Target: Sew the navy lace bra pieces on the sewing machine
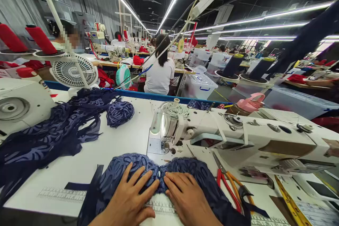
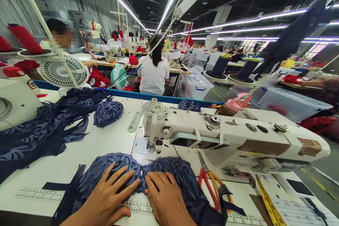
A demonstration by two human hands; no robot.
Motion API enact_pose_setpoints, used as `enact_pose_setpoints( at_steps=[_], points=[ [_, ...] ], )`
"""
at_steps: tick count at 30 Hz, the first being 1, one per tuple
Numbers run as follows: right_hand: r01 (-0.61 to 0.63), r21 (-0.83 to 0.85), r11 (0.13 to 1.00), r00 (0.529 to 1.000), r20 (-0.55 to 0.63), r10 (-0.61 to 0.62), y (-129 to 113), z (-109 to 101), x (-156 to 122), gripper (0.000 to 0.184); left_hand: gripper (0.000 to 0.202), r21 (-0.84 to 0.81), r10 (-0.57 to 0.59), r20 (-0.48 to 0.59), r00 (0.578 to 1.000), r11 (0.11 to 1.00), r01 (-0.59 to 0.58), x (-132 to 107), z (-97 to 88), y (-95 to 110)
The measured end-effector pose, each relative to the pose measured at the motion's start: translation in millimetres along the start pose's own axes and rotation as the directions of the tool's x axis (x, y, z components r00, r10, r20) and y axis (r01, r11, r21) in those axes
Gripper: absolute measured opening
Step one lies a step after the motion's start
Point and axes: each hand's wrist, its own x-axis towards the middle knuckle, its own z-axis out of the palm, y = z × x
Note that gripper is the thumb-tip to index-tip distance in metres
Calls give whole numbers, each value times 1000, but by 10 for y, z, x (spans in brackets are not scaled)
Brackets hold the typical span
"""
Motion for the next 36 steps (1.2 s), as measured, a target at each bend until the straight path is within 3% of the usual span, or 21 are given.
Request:
enact_pose_setpoints(
  at_steps=[5,8,12,17,20,23,26,28,30,32,34,36],
  points=[
    [-26,22,999,997,76,24,-21,-19,212,29,68,-28,22,15,1000,999,-22,137,-55,-36],
    [22,-41,999,999,26,-21,-18,84,249,29,65,-5,70,8,998,998,-70,163,-32,-58],
    [3,-37,999,1000,-9,-3,7,175,168,33,64,-34,44,42,998,999,-43,85,14,-98],
    [-34,-12,999,999,40,35,-12,95,189,33,71,-111,1,96,995,994,10,142,-37,-110],
    [-57,36,998,991,126,53,-2,-2,240,31,63,-132,-24,108,994,991,38,217,-87,-82],
    [-131,183,974,978,187,97,75,-80,266,34,47,-214,-68,110,992,973,91,279,-126,-67],
    [-185,194,963,980,109,166,179,-89,298,33,18,-318,-155,124,980,930,187,377,-128,-83],
    [-180,139,974,982,80,170,218,-58,338,34,20,-355,-259,159,953,885,301,465,-94,-103],
    [-177,129,976,980,119,162,221,-23,385,36,33,-373,-342,210,916,838,398,548,-40,-123],
    [-195,147,970,972,159,172,208,-4,426,27,40,-388,-373,252,893,806,446,606,15,-140],
    [-221,164,961,965,179,191,200,-16,447,17,30,-407,-374,277,885,789,461,634,55,-157],
    [-240,183,953,959,198,203,206,-55,449,18,17,-437,-368,301,880,767,470,641,76,-173]
  ],
)
